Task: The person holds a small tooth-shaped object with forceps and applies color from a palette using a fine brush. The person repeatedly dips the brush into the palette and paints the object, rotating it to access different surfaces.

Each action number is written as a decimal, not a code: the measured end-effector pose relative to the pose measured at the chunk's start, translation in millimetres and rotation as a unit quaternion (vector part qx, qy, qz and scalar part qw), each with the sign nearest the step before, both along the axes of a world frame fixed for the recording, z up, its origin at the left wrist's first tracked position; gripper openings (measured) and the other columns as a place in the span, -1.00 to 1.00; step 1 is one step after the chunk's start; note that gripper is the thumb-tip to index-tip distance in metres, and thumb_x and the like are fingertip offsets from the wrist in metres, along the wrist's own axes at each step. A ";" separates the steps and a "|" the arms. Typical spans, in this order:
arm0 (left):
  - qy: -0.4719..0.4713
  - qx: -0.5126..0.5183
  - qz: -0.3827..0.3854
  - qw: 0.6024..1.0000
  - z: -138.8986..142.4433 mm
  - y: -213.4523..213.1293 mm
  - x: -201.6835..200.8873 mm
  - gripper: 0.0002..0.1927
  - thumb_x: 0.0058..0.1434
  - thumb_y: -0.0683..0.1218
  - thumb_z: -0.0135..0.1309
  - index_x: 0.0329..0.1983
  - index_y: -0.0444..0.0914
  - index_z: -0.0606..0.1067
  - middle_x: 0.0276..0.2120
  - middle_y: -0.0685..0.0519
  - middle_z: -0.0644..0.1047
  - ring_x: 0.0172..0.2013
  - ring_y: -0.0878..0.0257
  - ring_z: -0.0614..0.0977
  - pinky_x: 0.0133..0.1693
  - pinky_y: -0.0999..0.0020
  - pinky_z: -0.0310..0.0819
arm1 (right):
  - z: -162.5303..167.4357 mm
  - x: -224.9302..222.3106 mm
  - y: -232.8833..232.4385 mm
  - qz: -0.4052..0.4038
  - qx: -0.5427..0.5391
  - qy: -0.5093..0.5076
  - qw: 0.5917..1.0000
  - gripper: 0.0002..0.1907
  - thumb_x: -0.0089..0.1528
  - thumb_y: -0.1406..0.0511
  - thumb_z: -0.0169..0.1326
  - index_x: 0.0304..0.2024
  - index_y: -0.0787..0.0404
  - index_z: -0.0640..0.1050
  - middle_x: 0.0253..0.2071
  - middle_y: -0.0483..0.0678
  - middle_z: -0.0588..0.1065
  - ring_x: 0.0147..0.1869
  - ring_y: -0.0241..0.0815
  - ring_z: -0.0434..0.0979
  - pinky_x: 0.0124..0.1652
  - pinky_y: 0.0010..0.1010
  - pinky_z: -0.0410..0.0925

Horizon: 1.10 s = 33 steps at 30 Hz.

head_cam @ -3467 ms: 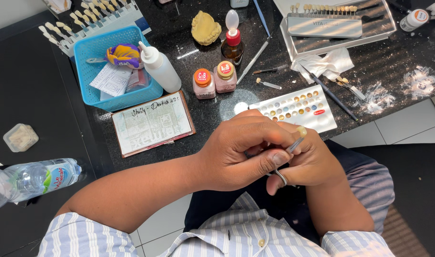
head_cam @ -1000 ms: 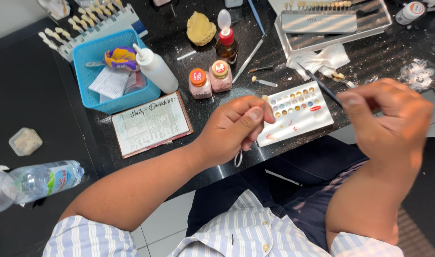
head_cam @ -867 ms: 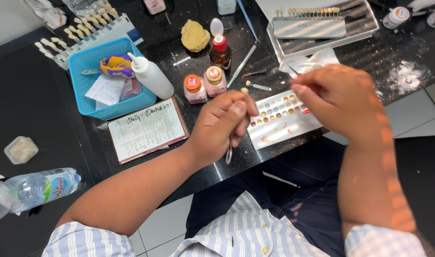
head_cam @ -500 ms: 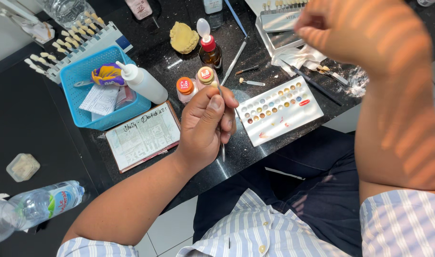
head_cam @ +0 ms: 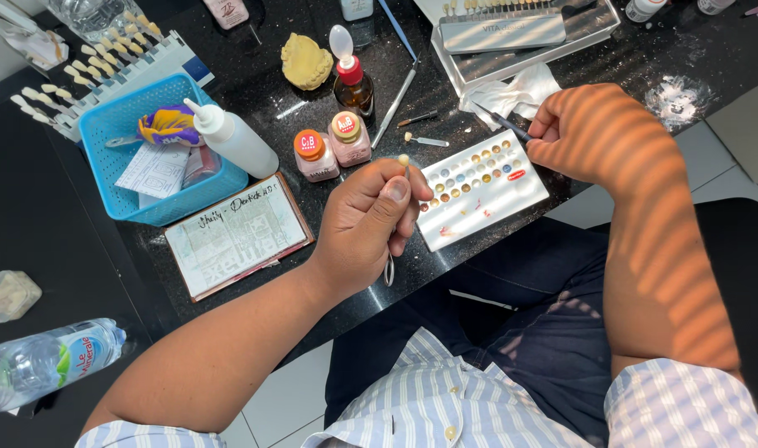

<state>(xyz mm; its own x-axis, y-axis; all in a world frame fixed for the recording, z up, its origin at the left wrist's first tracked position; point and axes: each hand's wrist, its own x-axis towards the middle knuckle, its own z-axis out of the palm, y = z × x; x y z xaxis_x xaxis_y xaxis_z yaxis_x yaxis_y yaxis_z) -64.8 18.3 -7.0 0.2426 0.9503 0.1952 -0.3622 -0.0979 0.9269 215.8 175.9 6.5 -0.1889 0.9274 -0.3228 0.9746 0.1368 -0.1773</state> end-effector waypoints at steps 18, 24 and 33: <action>0.047 -0.012 -0.032 0.998 -1.0 6.1 3.3 -0.67 0.60 0.03 -0.25 -0.06 -0.27 0.46 -0.47 0.17 0.36 -0.51 0.50 0.32 -0.43 0.62 0.30 | 9.2 5.4 -13.7 0.125 0.184 0.027 0.975 -0.76 0.18 0.22 0.31 -0.36 0.27 0.58 -0.45 0.04 0.54 -0.41 -0.12 0.51 -0.33 -0.31 0.39; 0.051 -0.014 -0.029 0.998 -3.7 9.7 1.3 -0.67 0.60 0.04 -0.24 -0.06 -0.26 0.46 -0.47 0.18 0.38 -0.52 0.51 0.35 -0.42 0.63 0.31 | 1.9 38.2 -33.9 0.042 0.089 0.671 0.735 -0.85 0.36 0.48 0.02 -0.01 0.33 0.51 -0.31 0.04 0.49 -0.30 -0.15 0.54 -0.30 -0.34 0.50; 0.043 -0.080 -0.034 0.995 -10.3 19.5 0.0 -0.68 0.56 0.05 -0.17 0.02 -0.28 0.46 -0.42 0.13 0.47 -0.48 0.48 0.48 -0.38 0.59 0.44 | -49.6 32.2 -32.4 0.109 0.088 0.782 0.607 -0.75 0.41 0.30 0.15 -0.05 0.42 0.48 -0.25 0.16 0.50 -0.18 -0.05 0.61 -0.21 -0.17 0.55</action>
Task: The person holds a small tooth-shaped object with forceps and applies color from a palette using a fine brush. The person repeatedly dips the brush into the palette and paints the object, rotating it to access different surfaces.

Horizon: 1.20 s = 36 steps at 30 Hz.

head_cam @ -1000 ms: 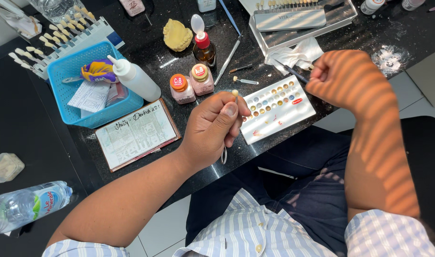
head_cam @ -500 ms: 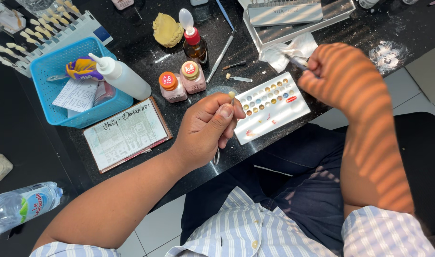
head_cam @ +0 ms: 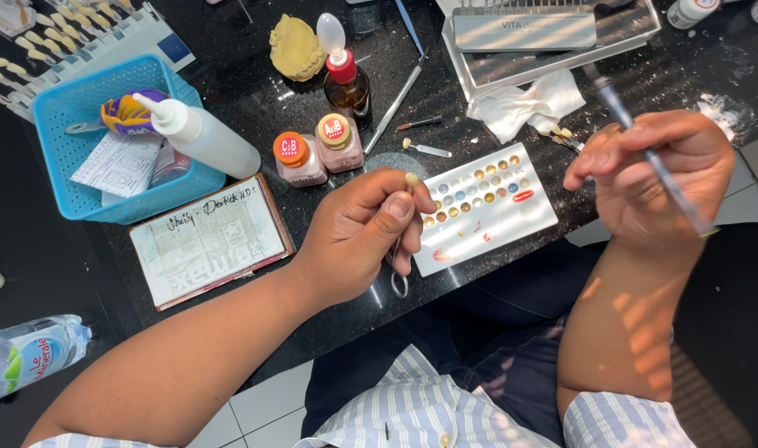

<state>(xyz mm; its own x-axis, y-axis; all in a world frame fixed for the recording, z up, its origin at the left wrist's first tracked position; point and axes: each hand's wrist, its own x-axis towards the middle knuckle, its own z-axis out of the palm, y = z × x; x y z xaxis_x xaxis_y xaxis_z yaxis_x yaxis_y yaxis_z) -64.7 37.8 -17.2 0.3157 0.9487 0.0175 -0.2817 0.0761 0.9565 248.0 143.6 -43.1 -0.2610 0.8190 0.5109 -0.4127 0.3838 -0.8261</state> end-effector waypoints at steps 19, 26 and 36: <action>0.011 -0.015 -0.028 0.999 -10.5 3.7 -2.0 -0.64 0.55 0.08 -0.16 0.00 -0.29 0.48 -0.45 0.10 0.46 -0.52 0.46 0.48 -0.43 0.58 0.45 | -6.6 -32.5 -5.2 -0.079 0.011 -0.095 0.992 -0.67 0.37 0.21 0.30 -0.14 0.39 0.55 -0.25 0.08 0.57 -0.24 -0.21 0.63 -0.23 -0.48 0.53; 0.002 -0.016 -0.026 1.000 -11.0 3.4 -2.8 -0.64 0.56 0.07 -0.17 0.00 -0.30 0.48 -0.45 0.10 0.47 -0.52 0.47 0.47 -0.43 0.59 0.44 | -4.0 -35.9 -3.1 -0.079 0.020 -0.153 0.985 -0.75 0.40 0.27 0.24 -0.15 0.37 0.53 -0.27 0.12 0.57 -0.30 -0.26 0.58 -0.29 -0.54 0.47; 0.009 -0.006 -0.028 1.000 -10.2 2.5 -3.3 -0.64 0.56 0.08 -0.17 0.00 -0.29 0.48 -0.46 0.11 0.46 -0.53 0.48 0.48 -0.43 0.60 0.44 | -5.9 -36.6 -2.6 -0.079 0.029 -0.187 0.979 -0.77 0.40 0.29 0.22 -0.19 0.37 0.55 -0.21 0.10 0.57 -0.29 -0.30 0.58 -0.29 -0.56 0.48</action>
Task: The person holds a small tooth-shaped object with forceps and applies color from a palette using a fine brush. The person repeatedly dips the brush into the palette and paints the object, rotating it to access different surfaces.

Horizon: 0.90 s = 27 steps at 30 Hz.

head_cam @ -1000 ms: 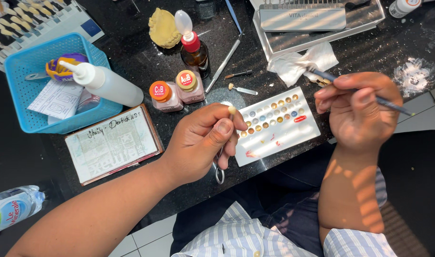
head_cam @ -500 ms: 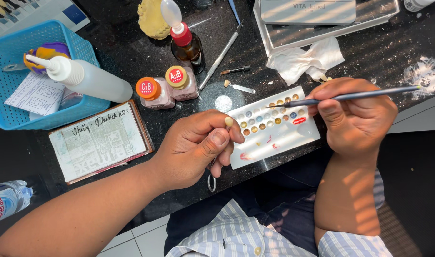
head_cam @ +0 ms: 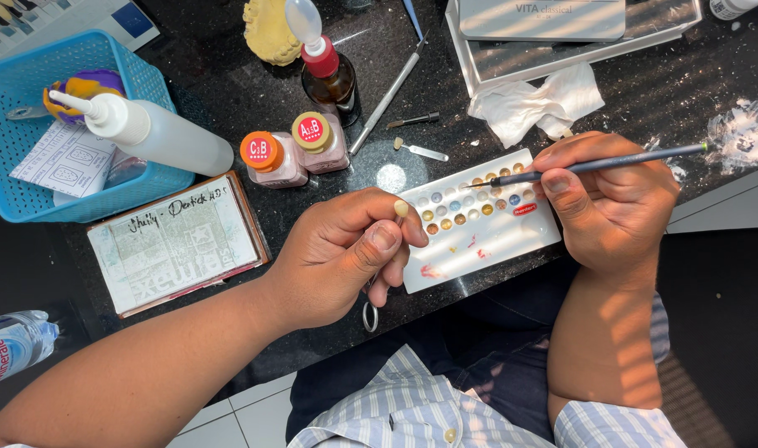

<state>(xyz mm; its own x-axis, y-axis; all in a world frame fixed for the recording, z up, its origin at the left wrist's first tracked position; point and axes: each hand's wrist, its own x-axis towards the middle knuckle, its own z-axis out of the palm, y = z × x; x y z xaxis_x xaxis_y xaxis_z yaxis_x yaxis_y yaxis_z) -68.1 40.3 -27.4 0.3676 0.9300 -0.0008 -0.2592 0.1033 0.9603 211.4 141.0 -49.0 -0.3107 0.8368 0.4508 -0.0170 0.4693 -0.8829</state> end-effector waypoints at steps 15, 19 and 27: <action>-0.003 -0.026 0.005 1.000 2.2 -3.9 -0.3 -0.65 0.54 0.08 -0.14 -0.02 -0.28 0.48 -0.43 0.11 0.48 -0.50 0.48 0.49 -0.43 0.60 0.44 | 14.2 36.7 1.3 -0.069 -0.081 0.102 0.989 -0.89 0.41 0.52 0.17 -0.12 0.42 0.46 -0.27 0.23 0.54 -0.34 -0.14 0.60 -0.28 -0.35 0.55; -0.009 -0.029 0.002 1.000 0.9 -2.8 1.5 -0.66 0.53 0.07 -0.14 -0.03 -0.28 0.48 -0.43 0.10 0.49 -0.51 0.47 0.49 -0.43 0.59 0.45 | 6.4 35.4 5.9 -0.097 -0.067 0.056 0.991 -0.94 0.38 0.60 0.10 -0.18 0.47 0.48 -0.28 0.22 0.54 -0.33 -0.15 0.60 -0.25 -0.37 0.56; -0.010 -0.032 0.006 0.999 -1.0 -3.1 1.0 -0.66 0.53 0.07 -0.14 -0.03 -0.28 0.48 -0.43 0.10 0.49 -0.51 0.46 0.50 -0.44 0.58 0.45 | 8.4 24.9 8.4 -0.119 -0.043 0.021 0.992 -0.90 0.39 0.64 0.08 -0.15 0.44 0.48 -0.26 0.15 0.54 -0.31 -0.24 0.62 -0.24 -0.48 0.58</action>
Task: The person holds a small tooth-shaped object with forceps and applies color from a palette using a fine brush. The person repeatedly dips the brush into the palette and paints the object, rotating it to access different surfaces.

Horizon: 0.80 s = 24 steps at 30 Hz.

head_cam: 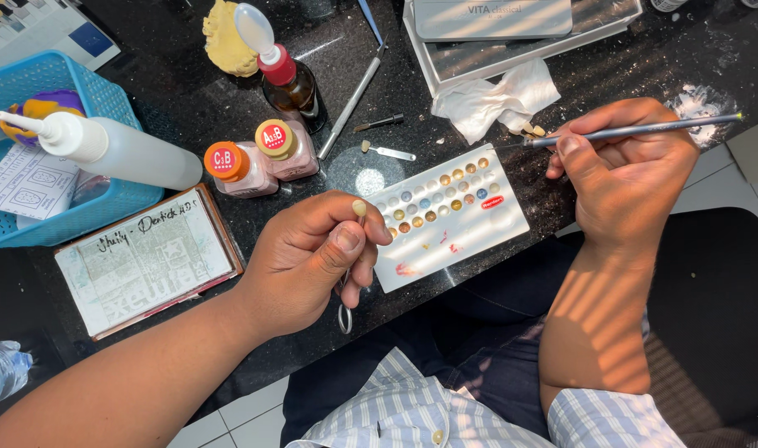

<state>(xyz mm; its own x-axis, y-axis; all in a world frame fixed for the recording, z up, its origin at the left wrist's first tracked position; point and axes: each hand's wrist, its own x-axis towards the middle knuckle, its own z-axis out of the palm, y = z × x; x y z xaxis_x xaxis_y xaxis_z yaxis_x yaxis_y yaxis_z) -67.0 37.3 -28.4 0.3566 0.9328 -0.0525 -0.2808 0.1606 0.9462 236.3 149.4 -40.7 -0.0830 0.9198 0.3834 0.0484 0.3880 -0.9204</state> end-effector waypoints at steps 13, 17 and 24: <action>0.011 0.009 -0.004 1.000 0.2 0.1 1.1 -0.65 0.52 0.09 -0.14 -0.03 -0.28 0.48 -0.44 0.10 0.49 -0.52 0.46 0.51 -0.45 0.59 0.45 | -8.4 6.6 2.4 0.009 0.027 -0.018 0.999 -0.89 0.35 0.62 0.05 -0.16 0.40 0.45 -0.25 0.19 0.54 -0.31 -0.21 0.61 -0.26 -0.48 0.55; 0.015 0.010 -0.005 1.000 1.1 -0.8 1.3 -0.64 0.54 0.08 -0.16 -0.03 -0.28 0.48 -0.43 0.10 0.49 -0.51 0.47 0.51 -0.44 0.59 0.46 | -7.6 13.1 1.2 0.003 0.034 0.066 0.997 -0.93 0.42 0.55 0.10 -0.15 0.43 0.46 -0.25 0.20 0.52 -0.31 -0.14 0.60 -0.26 -0.38 0.56; 0.010 0.031 0.034 0.999 -1.0 -1.9 0.6 -0.64 0.54 0.08 -0.14 0.02 -0.31 0.47 -0.37 0.07 0.49 -0.49 0.46 0.49 -0.44 0.60 0.43 | 5.0 28.2 -21.1 0.060 -0.035 0.124 0.990 -0.76 0.46 0.33 0.18 -0.06 0.39 0.42 -0.20 0.24 0.57 -0.21 -0.07 0.68 -0.12 -0.18 0.63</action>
